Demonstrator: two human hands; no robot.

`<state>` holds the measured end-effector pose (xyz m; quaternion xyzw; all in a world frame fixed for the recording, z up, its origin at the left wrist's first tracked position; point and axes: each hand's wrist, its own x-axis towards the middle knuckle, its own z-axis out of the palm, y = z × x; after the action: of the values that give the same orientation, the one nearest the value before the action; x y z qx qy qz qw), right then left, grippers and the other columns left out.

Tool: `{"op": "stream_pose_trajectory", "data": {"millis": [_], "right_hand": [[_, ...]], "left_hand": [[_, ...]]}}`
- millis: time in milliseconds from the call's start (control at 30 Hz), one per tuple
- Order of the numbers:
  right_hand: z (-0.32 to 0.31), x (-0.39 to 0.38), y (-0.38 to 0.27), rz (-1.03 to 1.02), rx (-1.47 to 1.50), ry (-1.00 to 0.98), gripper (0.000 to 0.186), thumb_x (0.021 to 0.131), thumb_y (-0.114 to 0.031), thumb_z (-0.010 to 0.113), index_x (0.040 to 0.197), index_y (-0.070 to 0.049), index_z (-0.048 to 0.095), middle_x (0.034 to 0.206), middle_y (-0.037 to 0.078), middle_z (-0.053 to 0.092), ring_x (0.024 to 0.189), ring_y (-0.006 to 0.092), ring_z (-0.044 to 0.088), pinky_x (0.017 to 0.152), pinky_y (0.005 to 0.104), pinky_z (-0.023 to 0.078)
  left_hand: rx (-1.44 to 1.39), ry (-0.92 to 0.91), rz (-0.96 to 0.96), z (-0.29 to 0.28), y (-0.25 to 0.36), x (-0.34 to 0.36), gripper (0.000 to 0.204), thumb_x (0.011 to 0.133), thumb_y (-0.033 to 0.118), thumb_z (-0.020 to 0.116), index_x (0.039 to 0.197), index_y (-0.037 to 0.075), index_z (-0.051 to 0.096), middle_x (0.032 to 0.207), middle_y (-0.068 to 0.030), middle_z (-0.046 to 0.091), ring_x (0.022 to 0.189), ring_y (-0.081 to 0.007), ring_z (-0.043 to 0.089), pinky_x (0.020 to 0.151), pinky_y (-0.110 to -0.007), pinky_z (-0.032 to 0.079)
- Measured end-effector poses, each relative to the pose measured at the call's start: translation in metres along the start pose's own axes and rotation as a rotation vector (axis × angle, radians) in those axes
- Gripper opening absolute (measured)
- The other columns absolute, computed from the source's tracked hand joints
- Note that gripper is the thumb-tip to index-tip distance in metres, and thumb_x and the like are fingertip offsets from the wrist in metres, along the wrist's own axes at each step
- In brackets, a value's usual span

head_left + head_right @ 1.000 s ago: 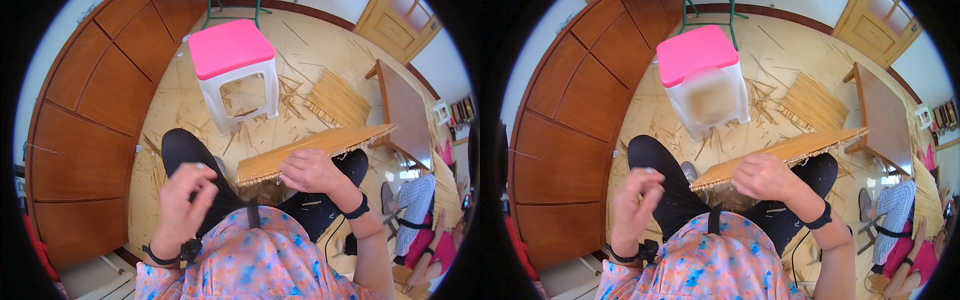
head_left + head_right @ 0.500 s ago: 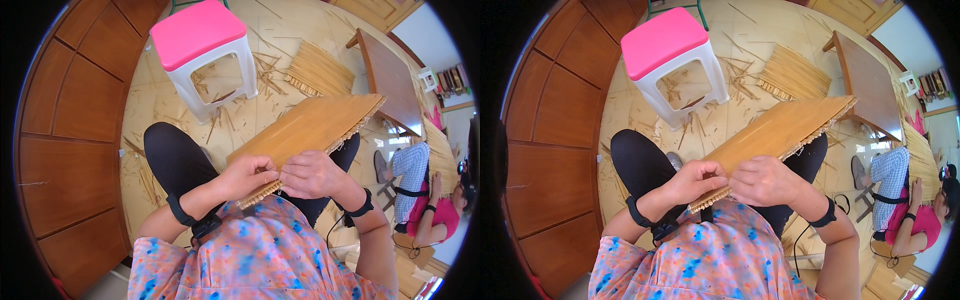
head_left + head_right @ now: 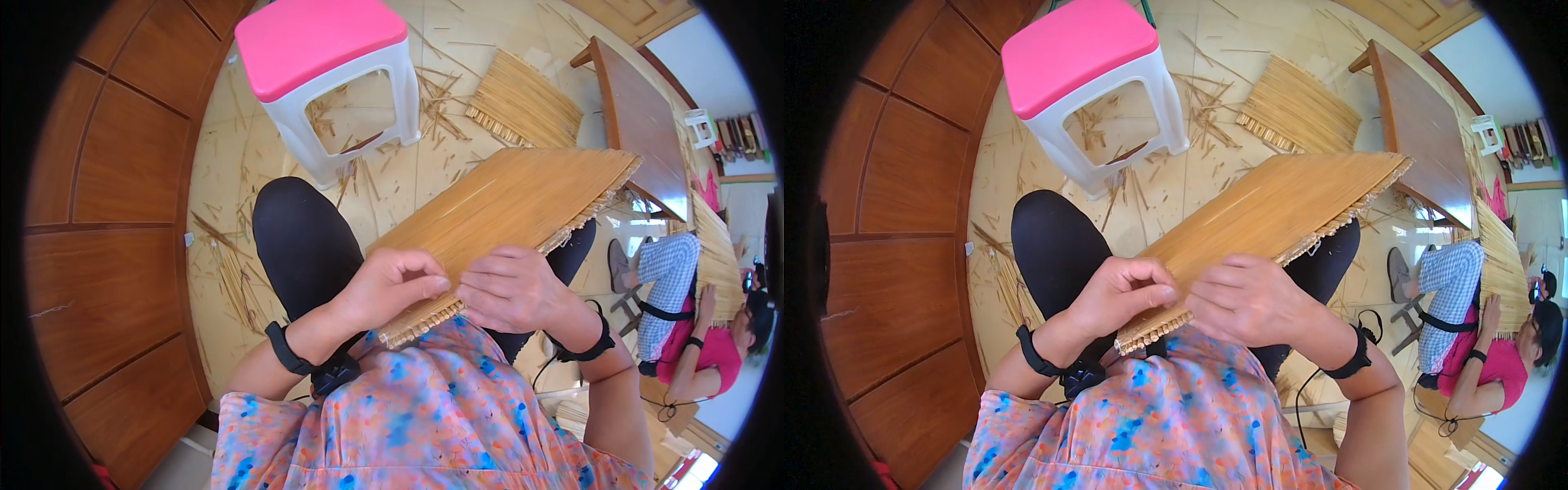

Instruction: The person weaves a straw mat by threading twine through a series of parallel straw stalks, tying off sections and handling several mats throughout the process.

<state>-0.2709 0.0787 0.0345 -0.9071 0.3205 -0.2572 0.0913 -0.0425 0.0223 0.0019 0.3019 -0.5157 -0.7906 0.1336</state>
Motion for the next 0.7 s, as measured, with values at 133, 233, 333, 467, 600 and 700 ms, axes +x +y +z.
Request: {"op": "stream_pose_trajectory", "data": {"millis": [133, 233, 333, 467, 600, 700], "right_hand": [[0.001, -0.005, -0.003, -0.004, -0.001, -0.009, 0.022, 0.076, -0.016, 0.074, 0.093, -0.004, 0.068, 0.091, 0.004, 0.066, 0.087, 0.0193, 0.063, 0.072, 0.033, 0.052], [0.008, -0.012, -0.006, -0.058, 0.007, 0.016, 0.022, 0.077, -0.018, 0.074, 0.093, -0.004, 0.068, 0.091, 0.005, 0.066, 0.086, 0.019, 0.064, 0.071, 0.0329, 0.052], [0.008, -0.012, -0.004, -0.074, 0.017, 0.03, 0.02, 0.079, -0.018, 0.073, 0.093, -0.004, 0.069, 0.091, 0.006, 0.067, 0.083, 0.0204, 0.065, 0.068, 0.0324, 0.052], [0.004, -0.003, 0.004, -0.059, 0.027, -0.011, 0.02, 0.081, -0.019, 0.072, 0.093, -0.004, 0.07, 0.087, 0.007, 0.066, 0.081, 0.0217, 0.064, 0.066, 0.0342, 0.052], [0.004, 0.012, 0.013, -0.064, 0.045, -0.006, 0.019, 0.079, -0.025, 0.071, 0.081, -0.008, 0.063, 0.076, 0.003, 0.06, 0.075, 0.0208, 0.059, 0.064, 0.035, 0.048], [0.005, 0.012, 0.021, -0.068, 0.073, -0.021, 0.017, 0.08, -0.021, 0.071, 0.088, -0.007, 0.068, 0.078, 0.002, 0.061, 0.074, 0.0221, 0.057, 0.065, 0.0358, 0.048]], "left_hand": [[0.511, -0.049, 0.384, 0.004, 0.004, 0.002, 0.01, 0.094, 0.007, 0.063, 0.086, 0.001, 0.061, 0.082, 0.0005, 0.062, 0.073, -0.0092, 0.057, 0.067, -0.027, 0.047], [0.199, 0.154, 0.092, 0.006, 0.014, -0.003, 0.01, 0.094, 0.005, 0.061, 0.085, 0.001, 0.06, 0.083, -0.0016, 0.062, 0.075, -0.0121, 0.058, 0.067, -0.028, 0.048], [-0.047, 0.318, 0.373, -0.019, 0.028, 0.004, 0.015, 0.101, 0.011, 0.054, 0.09, 0.002, 0.06, 0.082, -0.0056, 0.063, 0.072, -0.0114, 0.06, 0.067, -0.025, 0.05], [-0.468, 0.057, 0.12, -0.021, 0.039, -0.001, 0.014, 0.105, 0.016, 0.048, 0.1, 0.005, 0.054, 0.077, -0.0077, 0.062, 0.062, -0.0142, 0.061, 0.06, -0.028, 0.052], [-0.331, 0.02, 0.285, -0.04, 0.048, 0.004, 0.013, 0.106, 0.015, 0.044, 0.102, 0.006, 0.052, 0.072, -0.008, 0.059, 0.055, -0.0151, 0.058, 0.055, -0.029, 0.052], [0.155, 0.208, 0.348, -0.067, 0.061, 0.0, 0.014, 0.105, 0.016, 0.049, 0.1, 0.005, 0.054, 0.068, -0.004, 0.053, 0.052, -0.0114, 0.051, 0.055, -0.025, 0.048]]}}
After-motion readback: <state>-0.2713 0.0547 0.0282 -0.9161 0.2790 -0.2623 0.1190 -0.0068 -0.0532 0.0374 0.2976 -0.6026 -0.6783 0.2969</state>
